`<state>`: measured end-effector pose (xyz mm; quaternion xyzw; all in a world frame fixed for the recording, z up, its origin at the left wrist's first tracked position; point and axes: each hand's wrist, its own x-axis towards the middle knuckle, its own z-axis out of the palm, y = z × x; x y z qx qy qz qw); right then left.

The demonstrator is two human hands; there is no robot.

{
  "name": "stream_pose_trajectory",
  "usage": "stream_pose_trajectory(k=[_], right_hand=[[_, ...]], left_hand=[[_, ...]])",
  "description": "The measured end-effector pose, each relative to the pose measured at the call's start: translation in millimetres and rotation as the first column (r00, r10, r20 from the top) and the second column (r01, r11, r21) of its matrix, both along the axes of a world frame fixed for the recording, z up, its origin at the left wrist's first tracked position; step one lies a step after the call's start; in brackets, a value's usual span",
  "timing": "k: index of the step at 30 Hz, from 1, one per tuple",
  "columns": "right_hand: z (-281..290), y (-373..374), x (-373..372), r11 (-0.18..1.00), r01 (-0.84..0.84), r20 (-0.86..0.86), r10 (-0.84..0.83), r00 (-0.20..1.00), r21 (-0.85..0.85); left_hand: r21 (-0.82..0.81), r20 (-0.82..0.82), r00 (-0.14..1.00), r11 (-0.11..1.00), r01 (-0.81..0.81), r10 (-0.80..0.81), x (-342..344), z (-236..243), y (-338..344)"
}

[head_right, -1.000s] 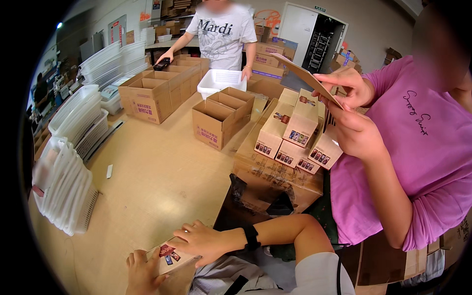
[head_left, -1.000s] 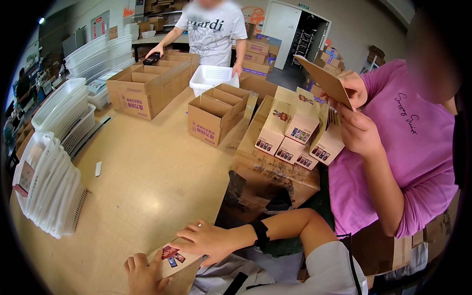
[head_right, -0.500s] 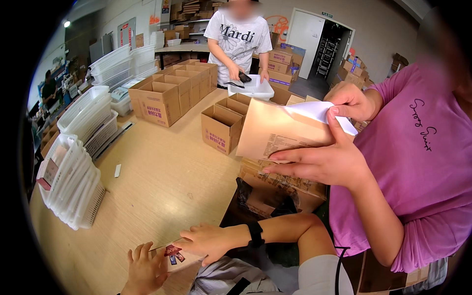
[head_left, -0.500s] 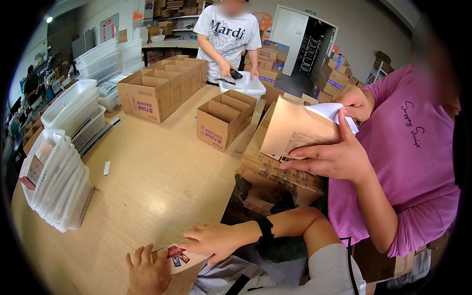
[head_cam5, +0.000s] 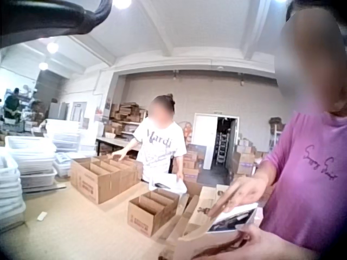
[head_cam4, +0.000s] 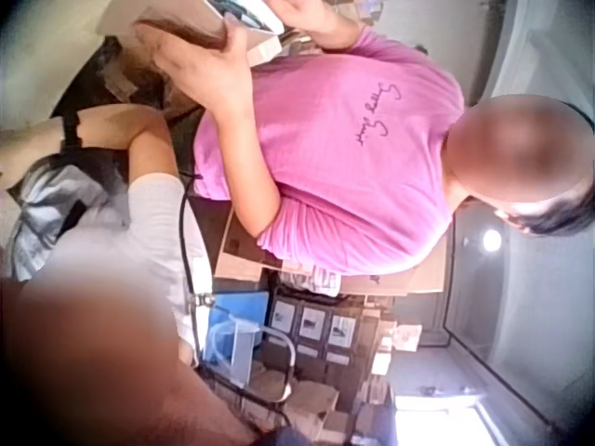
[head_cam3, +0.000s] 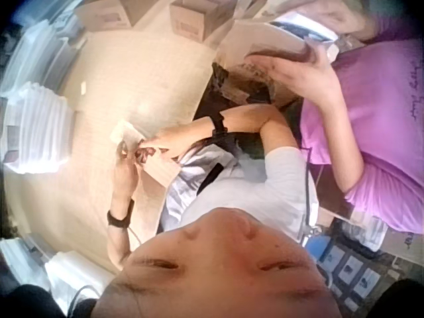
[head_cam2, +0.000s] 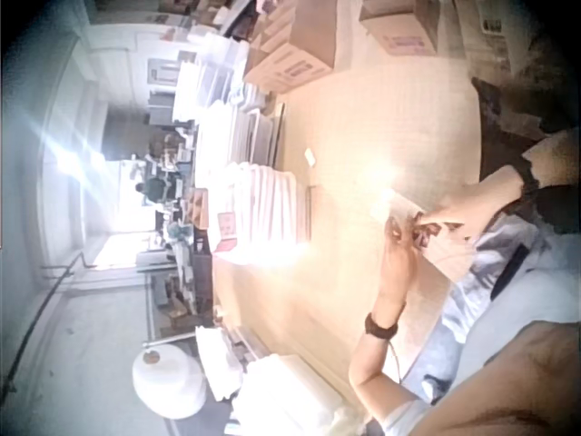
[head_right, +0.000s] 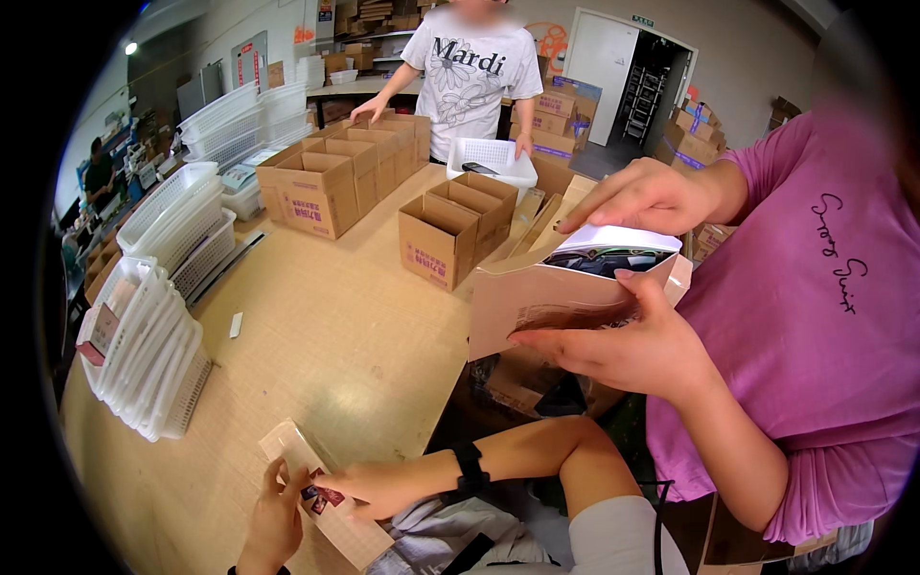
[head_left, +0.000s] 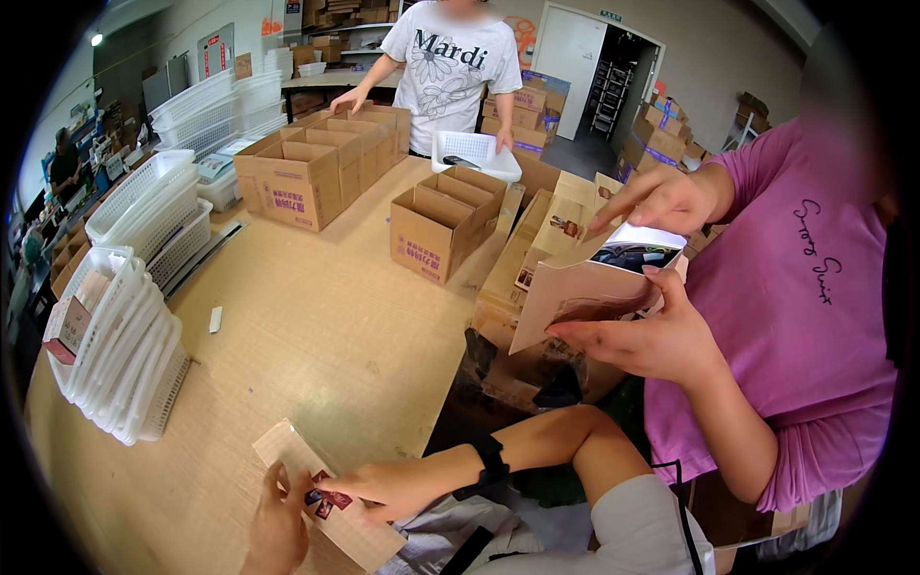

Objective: The person opens a small cardboard box on a table and removes several booklets. They open each booklet to reveal an illustrated card inside, then place the cards on the table. The person repeats this process for multiple booklets.

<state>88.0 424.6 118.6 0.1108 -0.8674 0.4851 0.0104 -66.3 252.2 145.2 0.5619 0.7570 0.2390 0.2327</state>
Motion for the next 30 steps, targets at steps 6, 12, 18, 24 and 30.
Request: stream_pose_trajectory(k=[6,12,18,24,30], right_hand=[[-4,0,-22,0.989,0.144,0.099,-0.14,0.985,-0.035],[-10,-4,-23,0.97,0.213,0.048,-0.209,0.977,-0.118],[-5,2,-25,0.976,0.218,-0.045,-0.217,0.975,0.021],[8,3,-25,0.901,0.386,-0.113,-0.37,0.922,0.199],[0,-1,-33,0.881,0.431,-0.076,-0.424,0.902,0.194]], left_hand=[[0.08,-0.076,0.967,0.965,0.25,-0.244,34,3,-29],[-0.011,-0.299,0.926,0.971,0.238,-0.23,60,6,-34],[-0.089,-0.278,0.924,0.965,0.247,-0.262,51,14,-36],[-0.101,-0.302,0.923,0.971,0.218,-0.238,34,16,-40],[-0.141,-0.414,0.879,0.97,0.197,-0.238,17,3,-45]])
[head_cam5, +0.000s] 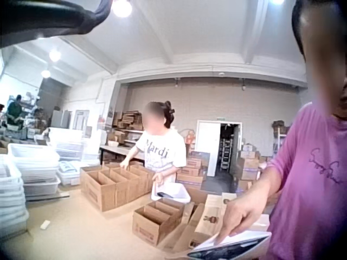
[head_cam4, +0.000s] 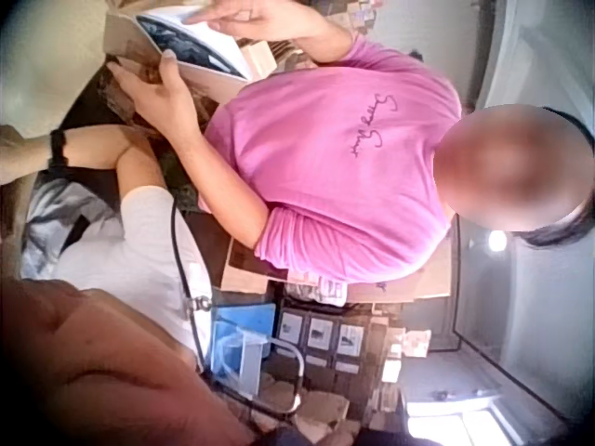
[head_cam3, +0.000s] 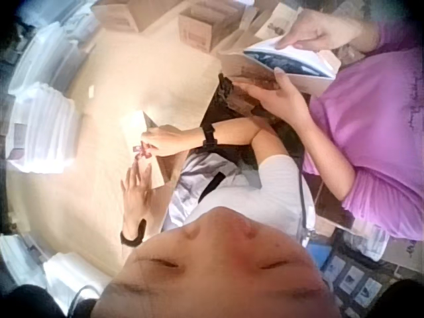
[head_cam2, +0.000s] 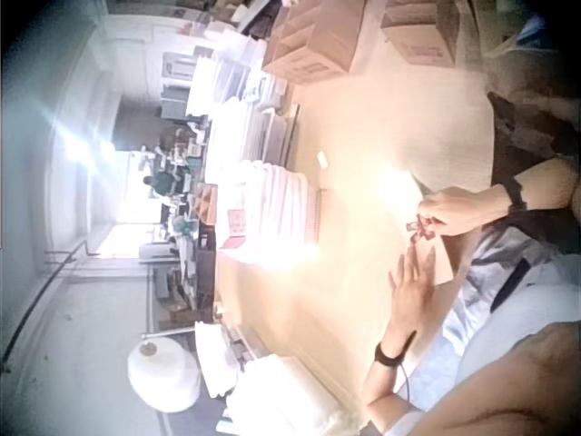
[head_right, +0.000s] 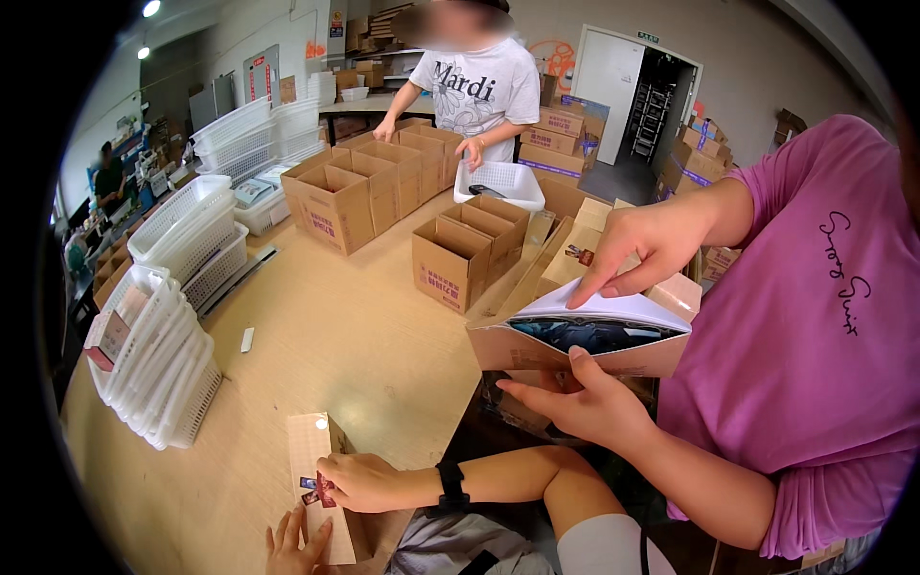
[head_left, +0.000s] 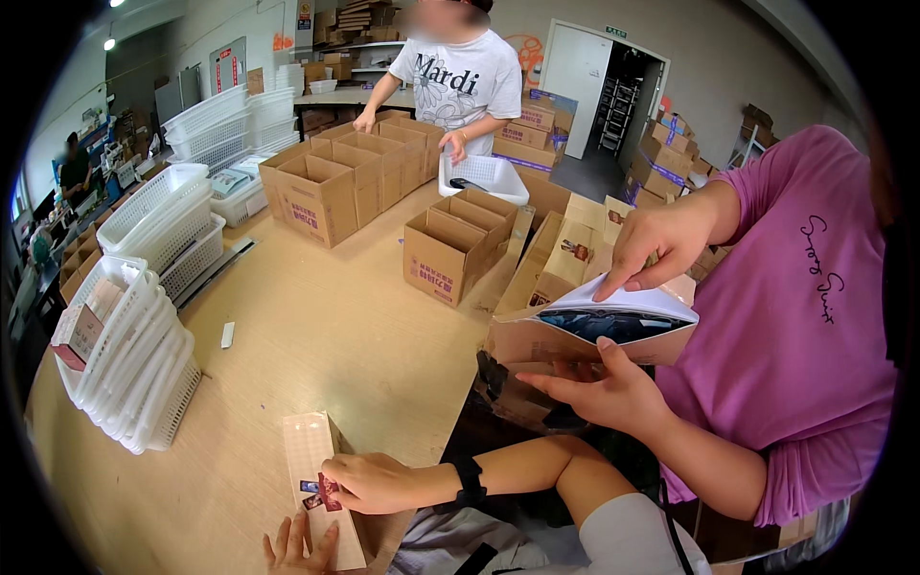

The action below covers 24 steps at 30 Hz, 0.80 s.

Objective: The person opens a small cardboard box on a table and removes several booklets. They open each booklet to reveal an illustrated card inside, then place the cards on the table. The person repeats this process for multiple booklets.

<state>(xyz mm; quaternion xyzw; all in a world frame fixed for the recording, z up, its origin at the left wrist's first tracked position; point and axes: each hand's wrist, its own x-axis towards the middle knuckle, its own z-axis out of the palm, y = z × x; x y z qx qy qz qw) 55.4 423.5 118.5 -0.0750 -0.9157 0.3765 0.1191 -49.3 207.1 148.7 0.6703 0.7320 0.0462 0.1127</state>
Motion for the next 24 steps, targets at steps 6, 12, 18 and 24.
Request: stream_pose_trajectory(k=[6,12,18,24], right_hand=[[0,1,-9,0.994,0.071,0.023,-0.073,0.997,0.078],[16,1,-5,0.971,0.071,0.034,-0.081,0.996,0.229],[21,0,-8,0.919,-0.028,0.095,-0.01,0.995,0.394],[10,4,-4,0.871,-0.087,0.0,0.1,0.995,0.484]], left_hand=[[0.122,0.009,0.998,0.991,-0.058,0.057,10,1,2],[0.046,0.107,0.991,0.995,-0.083,0.078,12,18,0],[0.103,0.019,0.996,0.99,-0.093,0.092,23,14,5],[0.196,-0.029,0.989,0.971,-0.136,0.144,30,5,11]])
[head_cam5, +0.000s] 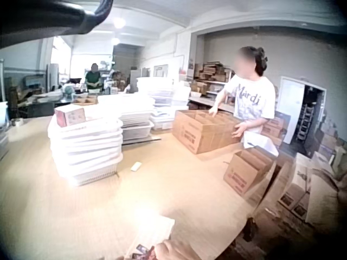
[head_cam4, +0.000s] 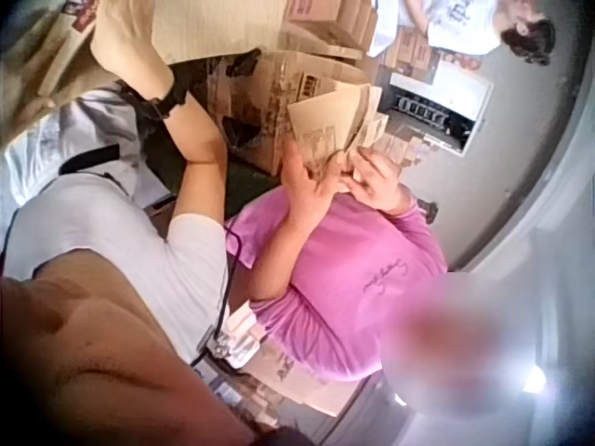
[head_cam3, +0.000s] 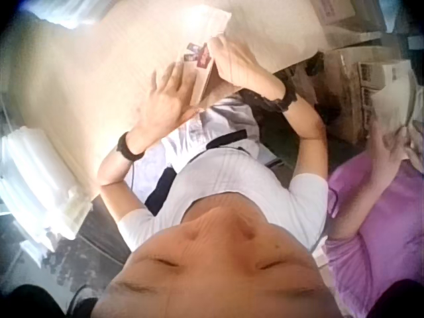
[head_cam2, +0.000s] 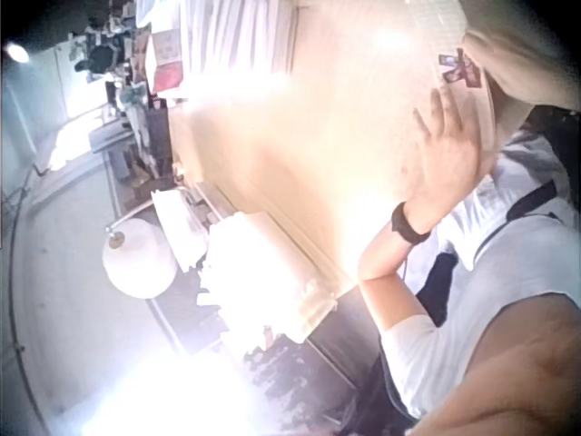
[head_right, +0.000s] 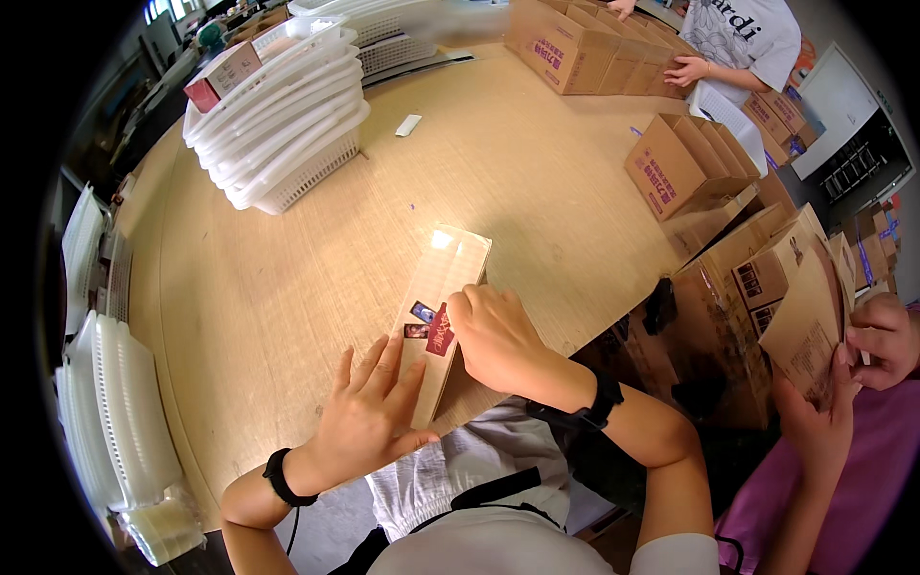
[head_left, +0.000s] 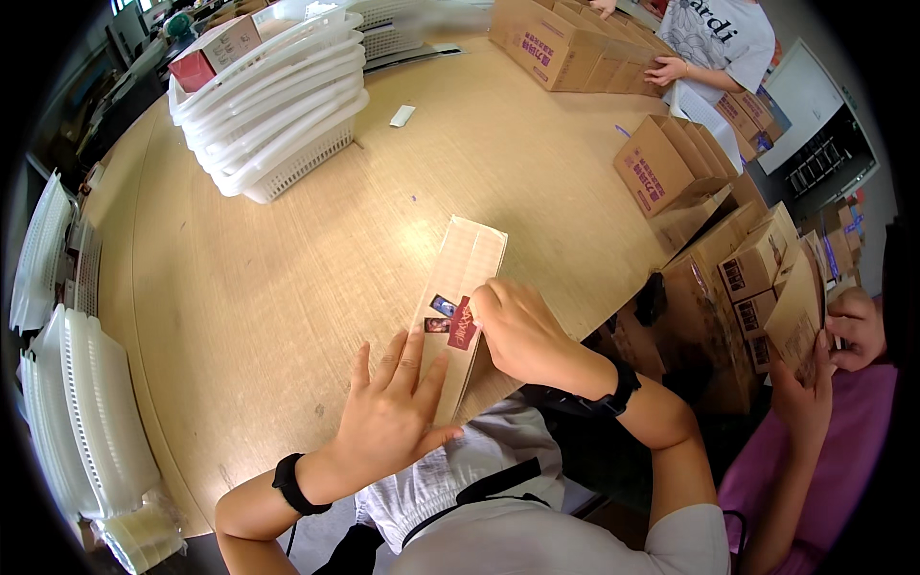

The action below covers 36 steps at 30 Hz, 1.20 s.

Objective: The person opens a small cardboard box on a table and removes several booklets. They open each booklet to reveal an illustrated card inside, then place the cards on the table. The person repeats this process for multiple booklets.

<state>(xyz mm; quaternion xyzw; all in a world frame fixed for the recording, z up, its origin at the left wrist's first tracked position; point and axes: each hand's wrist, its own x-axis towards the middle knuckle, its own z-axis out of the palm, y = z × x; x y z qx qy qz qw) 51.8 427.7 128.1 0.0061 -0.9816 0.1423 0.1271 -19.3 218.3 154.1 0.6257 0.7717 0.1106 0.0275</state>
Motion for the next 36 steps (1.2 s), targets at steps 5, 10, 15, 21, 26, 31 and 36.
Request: stream_pose_trajectory(k=[5,10,15,21,26,31,36], right_hand=[[6,5,0,0.981,0.041,-0.058,-0.053,0.997,-0.188],[21,7,-4,0.999,0.027,0.076,-0.024,0.997,-0.047],[21,5,-10,0.995,-0.017,0.16,0.001,0.987,0.101],[18,12,-7,0.981,-0.122,0.186,0.093,0.978,0.149],[12,22,-6,0.979,-0.196,0.148,0.187,0.971,0.054],[9,28,-8,0.966,-0.25,0.093,0.255,0.963,-0.06],[18,24,-6,0.926,-0.138,0.099,0.184,0.978,-0.352]], left_hand=[[0.013,0.02,1.0,1.0,-0.004,0.004,-1,-4,-1],[0.021,0.012,1.0,1.0,-0.004,0.004,2,-4,-2],[0.023,0.012,1.0,1.0,-0.005,0.005,1,-5,-3],[0.025,0.021,1.0,1.0,-0.001,0.0,1,-6,-3],[0.027,0.04,0.999,1.0,0.008,-0.009,-1,-6,-2],[0.056,0.099,0.995,0.998,-0.004,-0.002,-1,-7,-3],[0.061,0.071,0.997,0.998,0.015,-0.019,-2,-8,-4]])
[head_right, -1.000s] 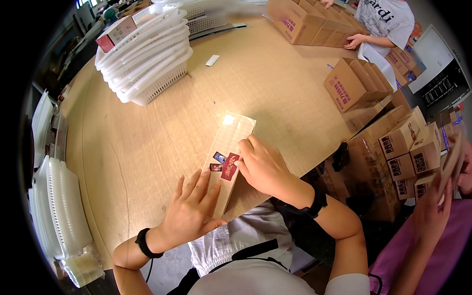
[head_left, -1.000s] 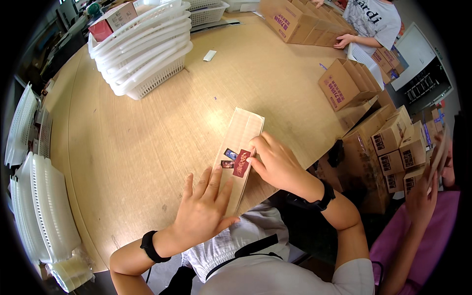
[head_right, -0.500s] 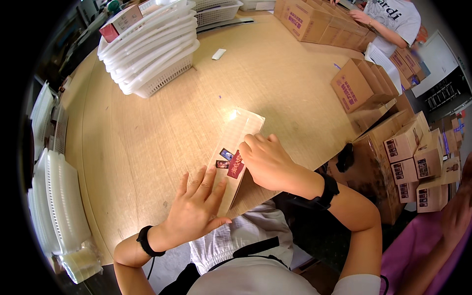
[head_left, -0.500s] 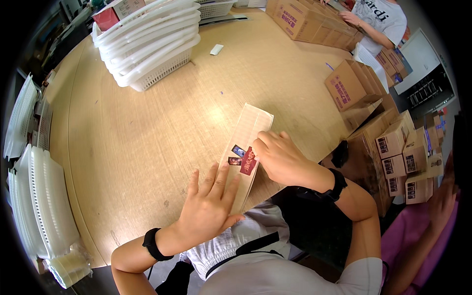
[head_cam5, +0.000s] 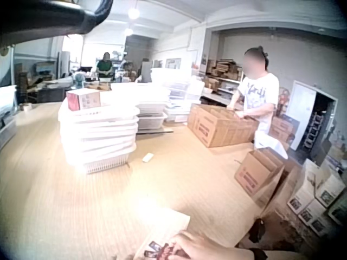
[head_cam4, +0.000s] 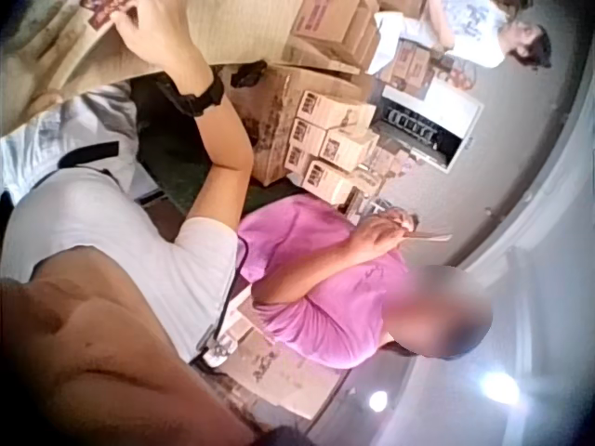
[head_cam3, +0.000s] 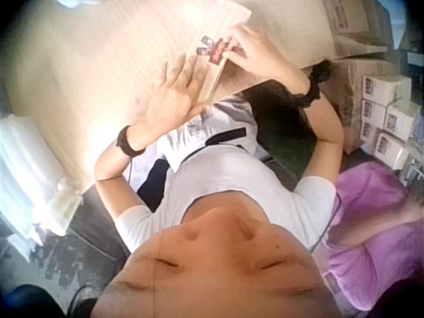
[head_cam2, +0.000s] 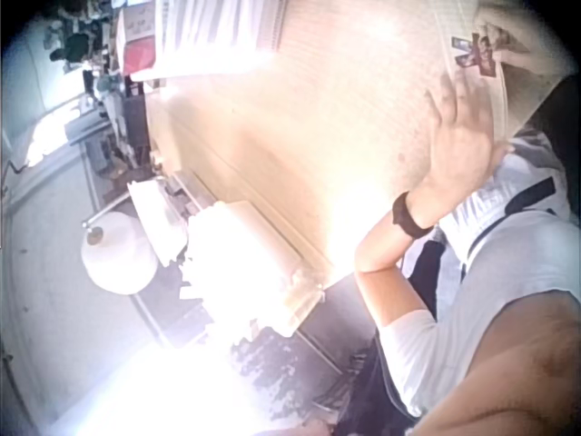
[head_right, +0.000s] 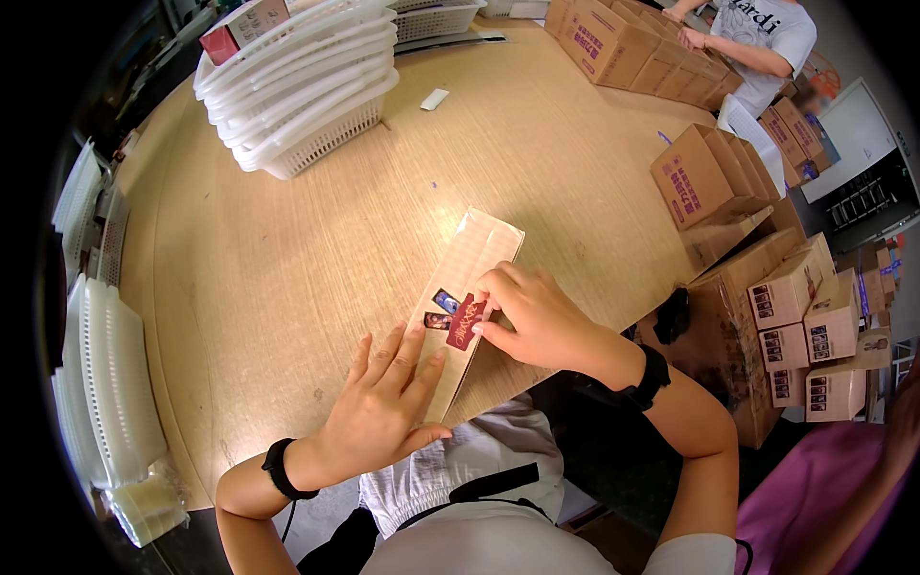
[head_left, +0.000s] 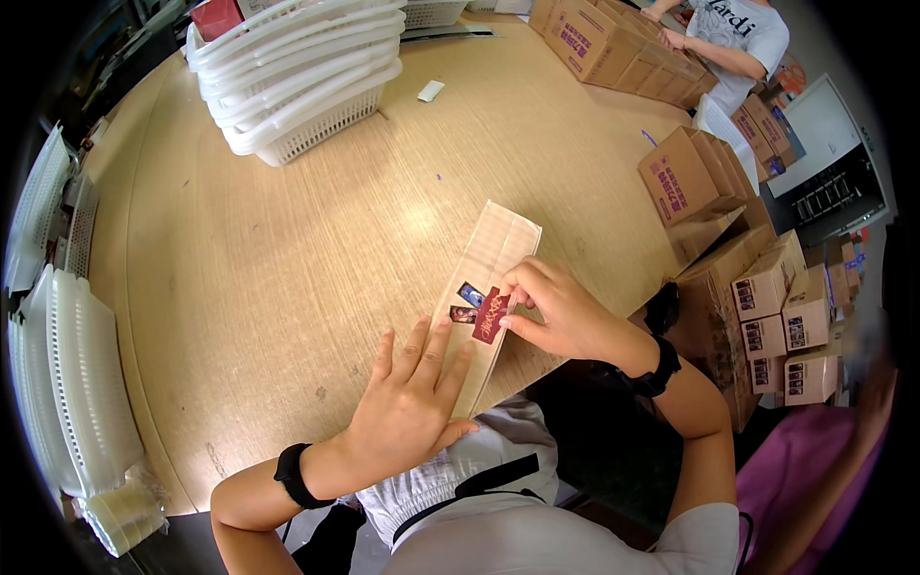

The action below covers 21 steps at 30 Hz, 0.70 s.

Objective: The person opens a small cardboard box on a table and removes several booklets. They open each booklet to reveal an illustrated card inside, then place the cards on the table. The person repeats this process for multiple booklets.

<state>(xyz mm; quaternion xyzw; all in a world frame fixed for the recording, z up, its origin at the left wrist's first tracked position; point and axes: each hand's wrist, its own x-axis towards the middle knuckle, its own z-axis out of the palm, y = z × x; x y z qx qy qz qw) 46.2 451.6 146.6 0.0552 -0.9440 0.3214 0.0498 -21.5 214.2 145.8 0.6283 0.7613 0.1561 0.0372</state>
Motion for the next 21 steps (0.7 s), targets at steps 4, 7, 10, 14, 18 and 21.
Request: stream_pose_trajectory(k=[4,7,10,14,18,21], right_hand=[[6,-6,-4,0.999,0.03,0.031,-0.031,0.999,0.015],[8,-10,-7,0.996,0.019,0.057,-0.023,0.998,0.083],[7,-10,-11,0.986,0.006,0.123,-0.026,0.992,0.166],[4,-8,-10,0.962,-0.052,0.098,0.027,0.995,0.266],[1,-2,-9,0.956,-0.107,0.067,0.092,0.993,0.273],[0,4,-8,0.939,-0.172,0.029,0.171,0.985,0.298]], left_hand=[[-0.012,0.003,1.0,1.0,0.001,-0.001,1,-1,0],[-0.015,-0.009,1.0,1.0,0.004,-0.004,1,0,1],[-0.019,-0.023,1.0,1.0,0.001,-0.002,1,0,0],[-0.02,-0.024,1.0,1.0,-0.001,0.0,1,-1,0],[-0.016,-0.029,1.0,1.0,-0.002,0.001,0,-1,0],[-0.019,-0.014,1.0,1.0,-0.003,0.003,0,-2,0]])
